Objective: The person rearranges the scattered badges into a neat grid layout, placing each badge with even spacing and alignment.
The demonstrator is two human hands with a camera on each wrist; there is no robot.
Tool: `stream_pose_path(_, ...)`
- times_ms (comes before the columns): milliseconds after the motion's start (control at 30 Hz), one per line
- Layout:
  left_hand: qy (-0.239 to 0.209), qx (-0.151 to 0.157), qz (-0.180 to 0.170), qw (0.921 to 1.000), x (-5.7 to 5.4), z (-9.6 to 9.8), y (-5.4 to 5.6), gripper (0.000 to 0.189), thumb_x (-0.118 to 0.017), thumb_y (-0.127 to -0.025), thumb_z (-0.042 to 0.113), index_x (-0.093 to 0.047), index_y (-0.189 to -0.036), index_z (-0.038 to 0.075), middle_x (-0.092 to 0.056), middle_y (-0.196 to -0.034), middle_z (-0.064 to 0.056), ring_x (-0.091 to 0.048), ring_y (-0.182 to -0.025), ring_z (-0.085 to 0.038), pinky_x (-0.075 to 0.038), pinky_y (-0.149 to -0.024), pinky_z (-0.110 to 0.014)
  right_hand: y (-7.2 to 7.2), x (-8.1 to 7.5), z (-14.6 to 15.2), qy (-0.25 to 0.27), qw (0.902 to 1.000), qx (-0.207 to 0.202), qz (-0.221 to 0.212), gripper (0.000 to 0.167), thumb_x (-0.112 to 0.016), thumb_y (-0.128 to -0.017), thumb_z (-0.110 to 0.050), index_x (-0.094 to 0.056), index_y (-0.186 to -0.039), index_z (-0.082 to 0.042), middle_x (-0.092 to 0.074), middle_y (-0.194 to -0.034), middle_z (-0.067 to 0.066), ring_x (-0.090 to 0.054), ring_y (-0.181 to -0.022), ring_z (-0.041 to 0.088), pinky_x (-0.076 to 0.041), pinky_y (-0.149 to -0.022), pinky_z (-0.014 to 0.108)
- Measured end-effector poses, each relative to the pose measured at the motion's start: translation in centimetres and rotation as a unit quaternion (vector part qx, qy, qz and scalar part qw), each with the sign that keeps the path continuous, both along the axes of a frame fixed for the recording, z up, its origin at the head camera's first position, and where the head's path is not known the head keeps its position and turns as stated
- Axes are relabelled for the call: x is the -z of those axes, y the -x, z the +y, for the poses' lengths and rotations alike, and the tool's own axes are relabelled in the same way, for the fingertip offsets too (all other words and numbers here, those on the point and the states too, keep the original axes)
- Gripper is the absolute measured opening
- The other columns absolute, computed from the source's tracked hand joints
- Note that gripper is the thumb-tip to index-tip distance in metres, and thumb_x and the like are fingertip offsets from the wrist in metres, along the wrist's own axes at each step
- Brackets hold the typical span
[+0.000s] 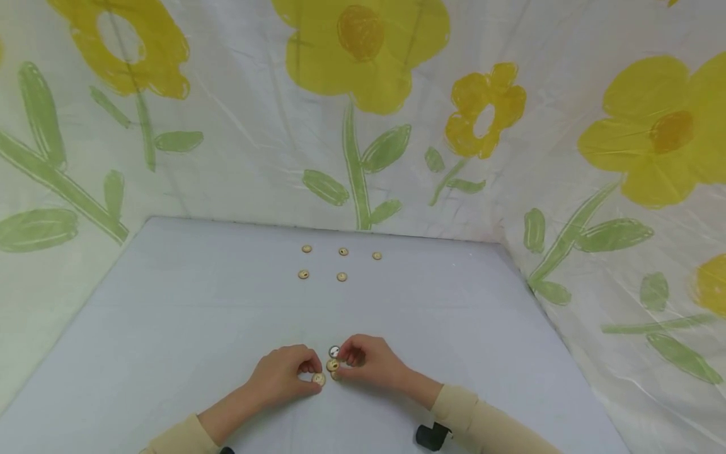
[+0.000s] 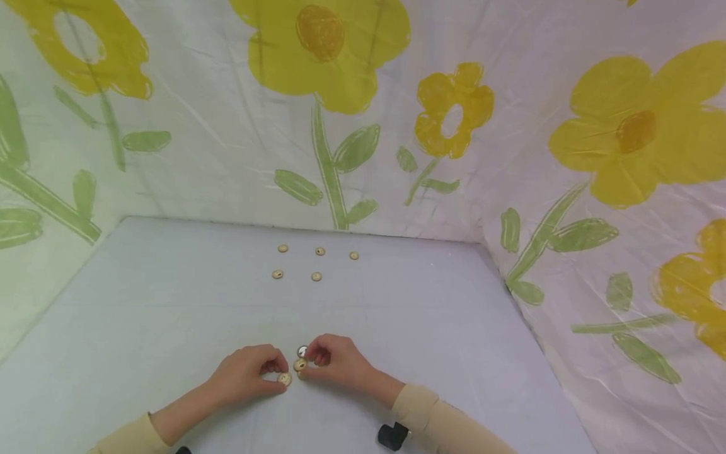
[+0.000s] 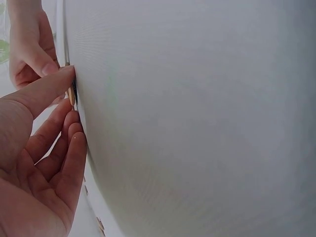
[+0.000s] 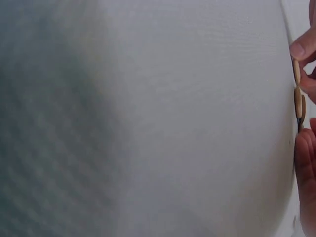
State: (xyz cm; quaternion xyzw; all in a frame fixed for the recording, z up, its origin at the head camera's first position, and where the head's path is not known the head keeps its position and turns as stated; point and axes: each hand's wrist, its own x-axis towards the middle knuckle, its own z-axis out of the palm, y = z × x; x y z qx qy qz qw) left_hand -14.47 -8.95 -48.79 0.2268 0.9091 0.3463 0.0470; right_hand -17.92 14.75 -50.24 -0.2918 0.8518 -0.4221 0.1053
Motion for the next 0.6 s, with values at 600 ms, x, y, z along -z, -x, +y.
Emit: stream_pose_path(600,-0.003,0.006,-0.008,0.9999,-0.49,-0.18,-0.09,0.021,-0.084,-0.072,0.026,-0.065,-0.082,0.024,-0.056,-0.076,0.014,-0.049,-0.07,-0.002,-0.04,-0.062,-0.026,-0.52,-0.8,-0.53,-0.049,0.9933,-0.069,0.078,0.024,-0.079,-0.083,-0.022,-0.064,-0.1,-0.015,-0.06,-0.089,-0.006,-0.052,-0.08,0.002,-0.046,-0.072,0.016)
